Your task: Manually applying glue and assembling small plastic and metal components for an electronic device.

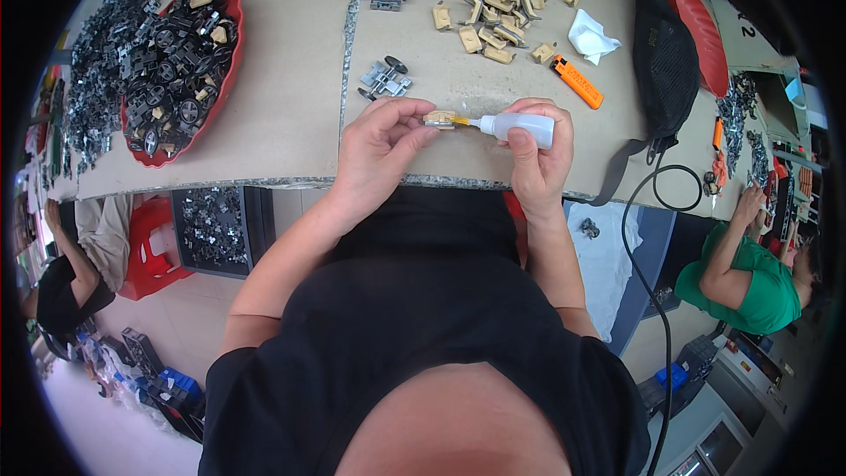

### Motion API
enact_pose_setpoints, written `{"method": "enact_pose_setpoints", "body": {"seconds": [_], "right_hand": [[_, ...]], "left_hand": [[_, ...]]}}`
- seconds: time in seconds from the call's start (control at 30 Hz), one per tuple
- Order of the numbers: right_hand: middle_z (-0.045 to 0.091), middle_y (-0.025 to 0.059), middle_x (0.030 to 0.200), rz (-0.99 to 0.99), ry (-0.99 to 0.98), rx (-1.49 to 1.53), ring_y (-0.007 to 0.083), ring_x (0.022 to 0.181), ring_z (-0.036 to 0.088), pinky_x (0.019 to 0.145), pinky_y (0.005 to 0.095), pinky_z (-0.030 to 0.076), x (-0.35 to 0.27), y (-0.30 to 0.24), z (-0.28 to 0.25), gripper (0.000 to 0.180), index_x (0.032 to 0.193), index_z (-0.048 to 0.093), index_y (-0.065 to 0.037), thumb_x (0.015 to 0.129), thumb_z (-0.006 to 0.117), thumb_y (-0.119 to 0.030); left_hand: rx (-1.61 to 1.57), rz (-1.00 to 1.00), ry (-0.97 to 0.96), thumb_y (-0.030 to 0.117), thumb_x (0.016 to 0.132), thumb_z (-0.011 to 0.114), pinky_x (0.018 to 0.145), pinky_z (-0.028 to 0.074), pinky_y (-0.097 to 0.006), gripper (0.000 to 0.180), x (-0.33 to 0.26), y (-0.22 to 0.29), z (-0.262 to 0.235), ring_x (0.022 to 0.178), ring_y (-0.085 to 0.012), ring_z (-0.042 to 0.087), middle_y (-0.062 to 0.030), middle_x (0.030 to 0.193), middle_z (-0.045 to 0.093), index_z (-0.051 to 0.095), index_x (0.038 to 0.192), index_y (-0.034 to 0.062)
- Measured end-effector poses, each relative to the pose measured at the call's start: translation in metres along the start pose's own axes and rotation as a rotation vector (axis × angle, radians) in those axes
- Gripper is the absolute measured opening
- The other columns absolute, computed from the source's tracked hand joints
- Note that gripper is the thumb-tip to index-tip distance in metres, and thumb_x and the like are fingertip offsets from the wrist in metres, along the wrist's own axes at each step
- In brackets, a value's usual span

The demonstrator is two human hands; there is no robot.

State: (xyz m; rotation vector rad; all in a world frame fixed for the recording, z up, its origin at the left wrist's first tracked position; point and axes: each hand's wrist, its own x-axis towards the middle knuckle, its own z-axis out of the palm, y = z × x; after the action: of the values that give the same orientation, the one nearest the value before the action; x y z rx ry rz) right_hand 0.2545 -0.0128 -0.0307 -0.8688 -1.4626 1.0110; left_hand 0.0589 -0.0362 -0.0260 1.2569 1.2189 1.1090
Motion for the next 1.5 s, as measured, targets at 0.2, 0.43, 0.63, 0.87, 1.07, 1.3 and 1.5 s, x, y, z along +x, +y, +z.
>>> {"method": "enact_pose_setpoints", "body": {"seconds": [0.2, 0.43, 0.63, 0.87, 1.07, 1.3, 1.5], "right_hand": [[0.054, 0.0140, 0.099, 0.078, 0.156, 0.363, 0.0146, 0.074, 0.056, 0.066, 0.0257, 0.047, 0.002, -0.001, -0.001, 0.022, 0.102, 0.044, -0.001, 0.088, 0.056, -0.013], [0.054, 0.0109, 0.103, 0.305, 0.294, 0.374, 0.0171, 0.091, 0.058, 0.081, 0.0277, 0.048, 0.020, -0.006, -0.022, 0.038, 0.108, 0.045, 0.000, 0.076, 0.064, 0.008], [0.053, 0.0114, 0.106, 0.279, 0.340, 0.155, 0.0168, 0.100, 0.055, 0.087, 0.0266, 0.045, 0.023, 0.007, -0.031, 0.039, 0.109, 0.045, 0.004, 0.075, 0.064, 0.009], [0.053, 0.0115, 0.105, 0.253, 0.309, 0.003, 0.0166, 0.101, 0.054, 0.088, 0.0269, 0.044, 0.022, 0.013, -0.034, 0.040, 0.111, 0.044, 0.006, 0.077, 0.064, 0.006], [0.054, 0.0105, 0.106, 0.051, 0.426, -0.246, 0.0144, 0.094, 0.053, 0.084, 0.0278, 0.044, 0.010, 0.004, -0.031, 0.027, 0.108, 0.050, 0.004, 0.084, 0.059, -0.004], [0.056, 0.0075, 0.098, 0.649, -0.277, 0.783, 0.0121, 0.081, 0.051, 0.070, 0.0234, 0.041, -0.013, -0.019, 0.008, 0.043, 0.124, 0.046, 0.005, 0.094, 0.047, -0.026], [0.055, 0.0055, 0.094, 0.665, -0.414, 0.969, 0.0105, 0.076, 0.049, 0.065, 0.0239, 0.041, -0.013, -0.011, 0.015, 0.045, 0.124, 0.045, 0.006, 0.091, 0.053, -0.024]], "left_hand": [[-0.032, 0.015, -0.001, -0.006, 0.083, 0.057, 0.077, 0.049, -0.020, 0.024, 0.000, -0.002, 0.000, 0.083, -0.0090, 0.057, -0.0044, 0.098, 0.049, 0.056, 0.107, -0.0034], [-0.069, 0.006, -0.023, -0.005, 0.084, 0.056, 0.082, 0.049, -0.023, 0.024, 0.000, -0.001, -0.003, 0.090, -0.0109, 0.057, -0.0054, 0.100, 0.051, 0.055, 0.108, -0.0028], [-0.130, 0.081, -0.033, -0.005, 0.085, 0.055, 0.085, 0.050, -0.026, 0.023, -0.001, -0.007, -0.003, 0.092, -0.0133, 0.058, -0.0077, 0.103, 0.055, 0.055, 0.108, -0.0031], [-0.260, 0.067, -0.083, -0.005, 0.085, 0.056, 0.083, 0.051, -0.027, 0.022, -0.002, -0.005, -0.005, 0.092, -0.0147, 0.060, -0.0094, 0.100, 0.061, 0.055, 0.107, -0.0037], [-0.267, 0.060, -0.120, -0.005, 0.084, 0.057, 0.081, 0.051, -0.026, 0.023, -0.005, 0.002, -0.006, 0.091, -0.0147, 0.060, -0.0093, 0.101, 0.059, 0.056, 0.106, -0.0032], [-0.173, 0.179, -0.151, -0.004, 0.079, 0.063, 0.073, 0.047, -0.021, 0.023, -0.009, 0.009, 0.000, 0.086, -0.0092, 0.053, -0.0045, 0.107, 0.046, 0.062, 0.102, 0.0039], [-0.201, 0.159, -0.158, -0.002, 0.078, 0.065, 0.066, 0.042, -0.019, 0.025, -0.010, 0.006, -0.004, 0.078, -0.0062, 0.048, -0.0015, 0.100, 0.045, 0.063, 0.101, 0.0060]]}}
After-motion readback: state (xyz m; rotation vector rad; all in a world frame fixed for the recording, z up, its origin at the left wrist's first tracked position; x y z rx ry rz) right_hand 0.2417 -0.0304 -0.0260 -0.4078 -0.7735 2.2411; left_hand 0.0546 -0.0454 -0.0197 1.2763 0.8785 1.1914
